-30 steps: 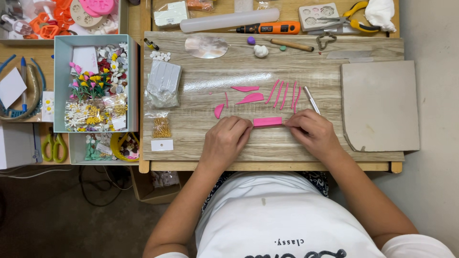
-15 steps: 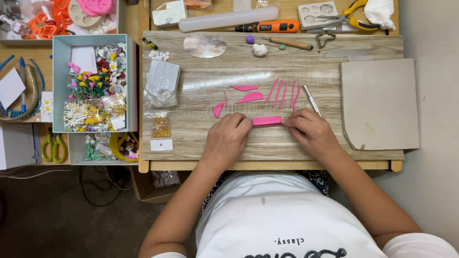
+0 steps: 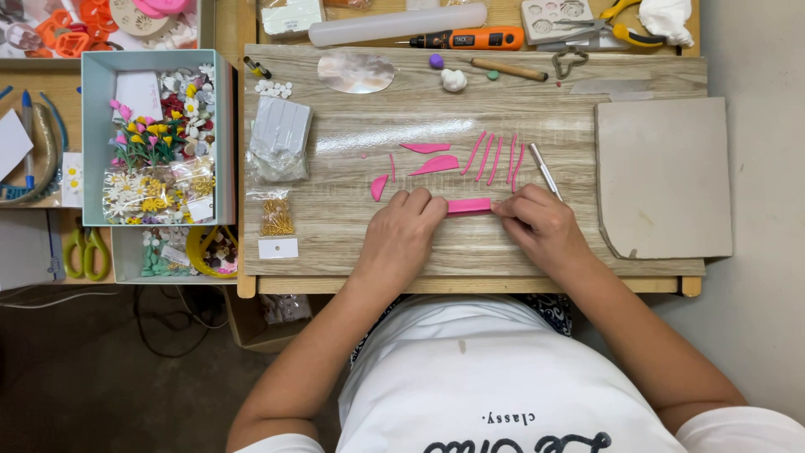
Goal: The person uses a metal blade to cut a pink clay sheet into several thin strips on a wooden work surface. The cut strips are arranged on the table as the task progresses.
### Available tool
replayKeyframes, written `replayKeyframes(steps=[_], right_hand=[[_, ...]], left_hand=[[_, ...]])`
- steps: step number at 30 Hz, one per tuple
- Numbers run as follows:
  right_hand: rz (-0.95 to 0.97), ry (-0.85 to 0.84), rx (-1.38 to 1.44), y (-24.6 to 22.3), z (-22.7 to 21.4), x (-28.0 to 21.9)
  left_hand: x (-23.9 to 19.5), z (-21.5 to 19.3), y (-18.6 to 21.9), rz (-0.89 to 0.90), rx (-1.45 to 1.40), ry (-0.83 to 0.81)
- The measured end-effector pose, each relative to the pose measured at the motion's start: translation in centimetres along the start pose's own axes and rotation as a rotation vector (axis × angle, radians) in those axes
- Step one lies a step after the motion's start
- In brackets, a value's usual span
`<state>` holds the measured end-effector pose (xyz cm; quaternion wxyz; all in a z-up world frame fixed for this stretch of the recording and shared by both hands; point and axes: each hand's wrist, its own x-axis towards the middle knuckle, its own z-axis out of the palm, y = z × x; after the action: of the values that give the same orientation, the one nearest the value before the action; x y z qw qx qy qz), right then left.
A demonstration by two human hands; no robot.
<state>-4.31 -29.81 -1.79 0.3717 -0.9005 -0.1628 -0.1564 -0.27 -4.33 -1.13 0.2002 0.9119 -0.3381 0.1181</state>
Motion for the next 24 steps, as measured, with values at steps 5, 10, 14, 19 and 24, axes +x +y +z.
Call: replayKeyframes(steps=[5, 10, 14, 19, 24], right_hand=[[0.002, -0.019, 0.011, 0.3, -0.1, 0.0], [0.005, -0.043, 0.014, -0.7, -0.9, 1.0], [0.077, -0.102, 0.148, -2.3, -2.3, 1.6], [0.163, -0.11, 0.242, -3.4, -3.4, 1.8], [0.527, 0.198, 0.628, -1.8, -1.8, 0.3]], left_hand=[[0.1, -0.1, 0.1, 0.001, -0.005, -0.015], [0.1, 0.3, -0.9, 0.016, -0.017, -0.025], [0.5, -2.4, -0.6, 0.006, -0.164, -0.098], [0.1, -4.0, 0.1, -0.047, -0.329, -0.141], [-1.3, -1.9, 1.3, -0.148, -0.474, 0.108]])
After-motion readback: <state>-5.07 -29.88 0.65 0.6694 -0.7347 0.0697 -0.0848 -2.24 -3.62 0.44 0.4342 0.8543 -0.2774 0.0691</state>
